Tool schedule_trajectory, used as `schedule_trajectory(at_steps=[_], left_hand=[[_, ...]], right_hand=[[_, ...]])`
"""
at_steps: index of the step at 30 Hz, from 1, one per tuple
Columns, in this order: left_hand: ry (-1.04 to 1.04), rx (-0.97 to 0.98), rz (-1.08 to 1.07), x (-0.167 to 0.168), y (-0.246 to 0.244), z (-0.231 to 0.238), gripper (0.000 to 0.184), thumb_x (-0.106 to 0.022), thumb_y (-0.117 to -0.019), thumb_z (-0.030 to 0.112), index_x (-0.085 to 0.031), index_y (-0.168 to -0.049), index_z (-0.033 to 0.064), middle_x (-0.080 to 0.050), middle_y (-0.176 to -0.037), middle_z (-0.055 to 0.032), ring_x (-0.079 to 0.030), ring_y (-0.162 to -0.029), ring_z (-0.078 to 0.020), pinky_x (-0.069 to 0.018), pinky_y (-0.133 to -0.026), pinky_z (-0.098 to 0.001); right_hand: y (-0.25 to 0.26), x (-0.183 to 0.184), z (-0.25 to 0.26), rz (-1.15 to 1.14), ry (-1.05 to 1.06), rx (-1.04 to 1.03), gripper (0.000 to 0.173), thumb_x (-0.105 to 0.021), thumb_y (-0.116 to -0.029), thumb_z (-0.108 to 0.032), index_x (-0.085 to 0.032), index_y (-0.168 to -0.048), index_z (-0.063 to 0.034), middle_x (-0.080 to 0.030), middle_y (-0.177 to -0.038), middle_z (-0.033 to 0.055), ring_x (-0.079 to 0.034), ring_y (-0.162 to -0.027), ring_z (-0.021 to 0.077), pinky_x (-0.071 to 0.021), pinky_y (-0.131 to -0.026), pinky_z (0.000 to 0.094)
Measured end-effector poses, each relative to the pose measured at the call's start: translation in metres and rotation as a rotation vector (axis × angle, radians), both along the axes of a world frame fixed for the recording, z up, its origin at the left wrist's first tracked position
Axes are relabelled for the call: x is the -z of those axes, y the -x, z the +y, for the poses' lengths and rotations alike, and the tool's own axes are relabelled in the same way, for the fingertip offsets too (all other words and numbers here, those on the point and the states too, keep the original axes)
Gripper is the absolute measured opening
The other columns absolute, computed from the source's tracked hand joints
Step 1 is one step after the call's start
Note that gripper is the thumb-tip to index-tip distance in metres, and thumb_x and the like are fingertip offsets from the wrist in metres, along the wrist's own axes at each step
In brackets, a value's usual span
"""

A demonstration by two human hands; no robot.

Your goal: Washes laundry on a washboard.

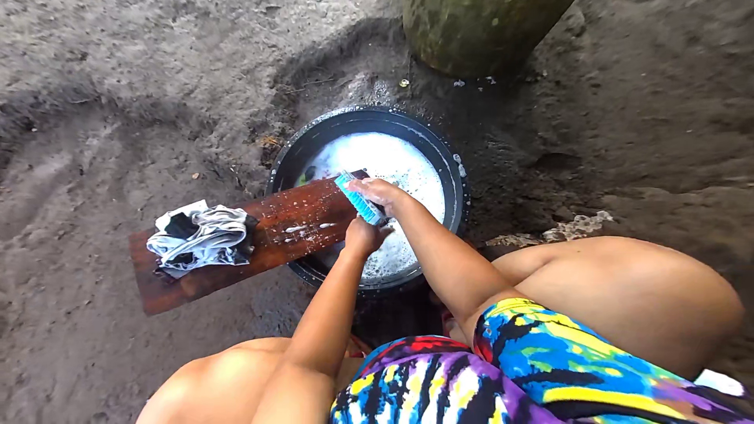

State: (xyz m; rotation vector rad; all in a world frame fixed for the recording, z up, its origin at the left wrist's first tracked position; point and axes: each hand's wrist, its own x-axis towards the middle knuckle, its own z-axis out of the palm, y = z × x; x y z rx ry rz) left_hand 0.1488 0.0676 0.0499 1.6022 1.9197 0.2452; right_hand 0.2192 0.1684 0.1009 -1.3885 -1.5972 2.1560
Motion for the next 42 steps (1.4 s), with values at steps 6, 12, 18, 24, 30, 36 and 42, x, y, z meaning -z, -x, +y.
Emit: schedule_trajectory(at_steps=[6,12,18,24,30,36,42], left_hand=[[0.121,-0.595,-0.325,0.016,0.033,0.002,0.043,-0.055,-0.1052,0.034,-0.069,-0.112,-0.0059,-0.07,-0.109,-0.0266,-0.066,-0.108,-0.0405,-0.0493,-0.097,-0.0624],[-0.094,-0.957,-0.54,0.021,0.074,-0.013,0.042,-0.063,-0.0983,0.028,-0.061,-0.118,-0.0095,-0.067,-0.111,-0.0238,-0.065,-0.103,-0.0313,-0.0527,-0.093,-0.0515],[0.1,-0.803,-0.223,0.019,0.089,-0.023,0.052,-0.073,-0.0943,0.037,-0.063,-0.118,-0.0084,-0.068,-0.109,-0.0283,-0.067,-0.103,-0.0415,-0.0511,-0.093,-0.0622],[0.23,-0.775,-0.135,-0.005,0.087,-0.026,0.026,-0.06,-0.097,0.019,-0.064,-0.105,-0.0058,-0.068,-0.098,-0.0235,-0.068,-0.091,-0.0359,-0.0534,-0.082,-0.0573],[0.078,-0.959,-0.593,0.004,0.113,-0.042,0.023,-0.061,-0.0948,0.004,-0.058,-0.116,-0.0044,-0.065,-0.096,-0.0127,-0.064,-0.081,-0.0182,-0.0558,-0.075,-0.0382],[0.196,-1.0,-0.7,0.025,0.115,-0.035,0.038,-0.064,-0.1012,0.017,-0.053,-0.131,-0.0048,-0.067,-0.108,-0.0177,-0.071,-0.085,-0.022,-0.0624,-0.076,-0.0384],[0.322,-0.978,-0.543,0.015,0.117,-0.026,0.035,-0.063,-0.0974,0.008,-0.055,-0.128,-0.0061,-0.066,-0.108,-0.0209,-0.071,-0.084,-0.0231,-0.062,-0.076,-0.0386]], right_hand=[[-0.017,0.037,0.017,0.013,0.14,0.23,0.061,-0.05,-0.1044,-0.055,-0.058,-0.135,-0.0021,-0.066,-0.119,0.0173,-0.066,-0.102,0.0259,-0.0556,-0.089,0.0462],[-0.051,0.096,0.027,0.024,0.241,0.545,0.067,-0.05,-0.1023,-0.06,-0.054,-0.14,-0.0041,-0.064,-0.124,0.0186,-0.065,-0.107,0.0287,-0.0559,-0.091,0.0484],[-0.016,0.116,0.025,-0.064,0.063,0.37,0.064,-0.055,-0.1034,-0.053,-0.053,-0.143,-0.003,-0.061,-0.135,0.023,-0.061,-0.124,0.0339,-0.0497,-0.105,0.0547],[0.037,0.127,0.013,-0.23,-0.263,-0.016,0.069,-0.073,-0.0927,-0.051,-0.054,-0.142,-0.0058,-0.065,-0.129,0.0257,-0.062,-0.123,0.0421,-0.0474,-0.104,0.0635],[0.016,0.125,0.06,-0.171,-0.073,0.306,0.069,-0.066,-0.0965,-0.051,-0.052,-0.143,-0.0025,-0.062,-0.131,0.0245,-0.062,-0.121,0.0367,-0.0504,-0.102,0.0575],[-0.025,0.146,0.086,-0.402,-0.307,0.391,0.067,-0.072,-0.0944,-0.045,-0.054,-0.142,-0.0009,-0.063,-0.131,0.0276,-0.06,-0.124,0.0422,-0.0469,-0.106,0.0619],[-0.017,0.151,0.032,-0.572,-0.426,0.284,0.075,-0.071,-0.0951,-0.043,-0.046,-0.148,0.0042,-0.053,-0.142,0.0346,-0.053,-0.132,0.0504,-0.0438,-0.108,0.0662]])
